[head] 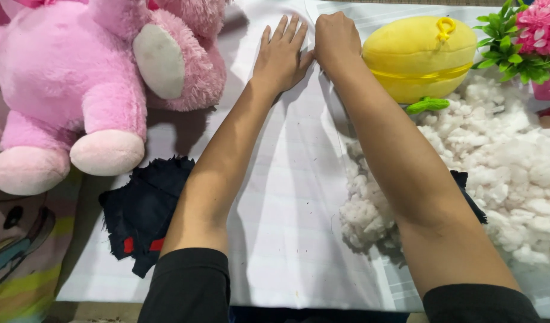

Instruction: Stuffing a small black fabric component with white fiberfill material by hand.

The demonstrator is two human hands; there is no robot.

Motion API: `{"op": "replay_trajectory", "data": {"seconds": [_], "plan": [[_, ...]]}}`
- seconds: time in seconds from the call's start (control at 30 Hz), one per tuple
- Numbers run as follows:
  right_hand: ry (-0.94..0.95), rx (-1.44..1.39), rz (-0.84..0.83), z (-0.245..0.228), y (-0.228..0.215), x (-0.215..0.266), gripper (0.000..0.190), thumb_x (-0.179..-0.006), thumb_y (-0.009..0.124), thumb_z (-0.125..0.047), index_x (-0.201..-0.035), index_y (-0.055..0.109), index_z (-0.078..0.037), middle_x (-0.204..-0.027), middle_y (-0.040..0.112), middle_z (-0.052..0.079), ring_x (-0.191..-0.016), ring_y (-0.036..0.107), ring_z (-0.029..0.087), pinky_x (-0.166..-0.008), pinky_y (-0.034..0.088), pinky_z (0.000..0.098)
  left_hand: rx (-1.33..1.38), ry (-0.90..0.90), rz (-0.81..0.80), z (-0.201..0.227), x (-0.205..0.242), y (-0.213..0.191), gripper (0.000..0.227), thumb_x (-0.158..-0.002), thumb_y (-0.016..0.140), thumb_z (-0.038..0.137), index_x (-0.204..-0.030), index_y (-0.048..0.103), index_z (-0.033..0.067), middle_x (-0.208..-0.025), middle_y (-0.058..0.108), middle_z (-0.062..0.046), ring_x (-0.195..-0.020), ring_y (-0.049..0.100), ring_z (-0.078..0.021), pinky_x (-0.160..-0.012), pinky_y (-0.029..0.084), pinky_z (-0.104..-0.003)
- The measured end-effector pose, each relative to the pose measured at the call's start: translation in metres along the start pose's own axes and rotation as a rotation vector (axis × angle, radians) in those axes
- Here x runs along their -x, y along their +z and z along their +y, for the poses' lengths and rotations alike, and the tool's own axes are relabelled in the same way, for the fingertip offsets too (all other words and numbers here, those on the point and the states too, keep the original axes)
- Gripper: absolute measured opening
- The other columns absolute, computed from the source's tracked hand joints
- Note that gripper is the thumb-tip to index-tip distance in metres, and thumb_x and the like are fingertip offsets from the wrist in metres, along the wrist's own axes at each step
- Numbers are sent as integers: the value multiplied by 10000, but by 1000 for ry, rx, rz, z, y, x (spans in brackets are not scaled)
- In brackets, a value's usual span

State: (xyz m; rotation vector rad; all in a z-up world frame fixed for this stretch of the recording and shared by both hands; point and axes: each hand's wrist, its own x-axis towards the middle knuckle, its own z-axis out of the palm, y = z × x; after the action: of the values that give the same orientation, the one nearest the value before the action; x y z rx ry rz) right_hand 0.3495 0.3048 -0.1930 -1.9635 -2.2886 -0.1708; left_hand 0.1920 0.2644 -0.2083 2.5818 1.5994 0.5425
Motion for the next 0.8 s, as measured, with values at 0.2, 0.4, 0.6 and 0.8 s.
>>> {"op": "replay_trajectory", "data": {"seconds": [0.2, 0.4, 0.6, 0.8], "plan": [[64, 12, 13, -3, -13, -4, 230, -803, 680, 25, -1016, 733, -44, -981, 694, 210, -890, 726, 431, -691, 610, 473, -21, -26, -159, 18, 4, -28, 717, -1059, 336, 605, -1621, 255, 166, -1690, 165, -138, -1555, 87, -323, -1233, 88, -589], [16, 22, 82, 1, -17, -8, 187, -847, 681, 35, -1001, 734, -58, -978, 698, 187, -859, 703, 404, -737, 589, 457, -42, -85, -273, 27, -1, -33, 696, -1061, 280, 556, -1648, 172, 198, -1709, 67, -137, -1564, -6, -327, -1241, 13, -598], [25, -59, 79, -1, -17, -3, 184, -869, 570, 26, -923, 735, -33, -914, 688, 232, -835, 697, 462, -678, 586, 512, 60, -35, -222, 40, -7, -33, 621, -991, 262, 391, -1579, 390, 238, -1687, 134, -88, -1555, 89, -345, -1212, 47, -676], [66, -84, -76, -11, -19, -2, 240, -829, 527, 78, -939, 715, -21, -952, 652, 216, -876, 680, 461, -679, 570, 496, -153, -52, -411, 46, -13, -38, 688, -974, 316, 324, -1642, 217, 194, -1706, 57, -109, -1550, -44, -350, -1210, 49, -696]]}}
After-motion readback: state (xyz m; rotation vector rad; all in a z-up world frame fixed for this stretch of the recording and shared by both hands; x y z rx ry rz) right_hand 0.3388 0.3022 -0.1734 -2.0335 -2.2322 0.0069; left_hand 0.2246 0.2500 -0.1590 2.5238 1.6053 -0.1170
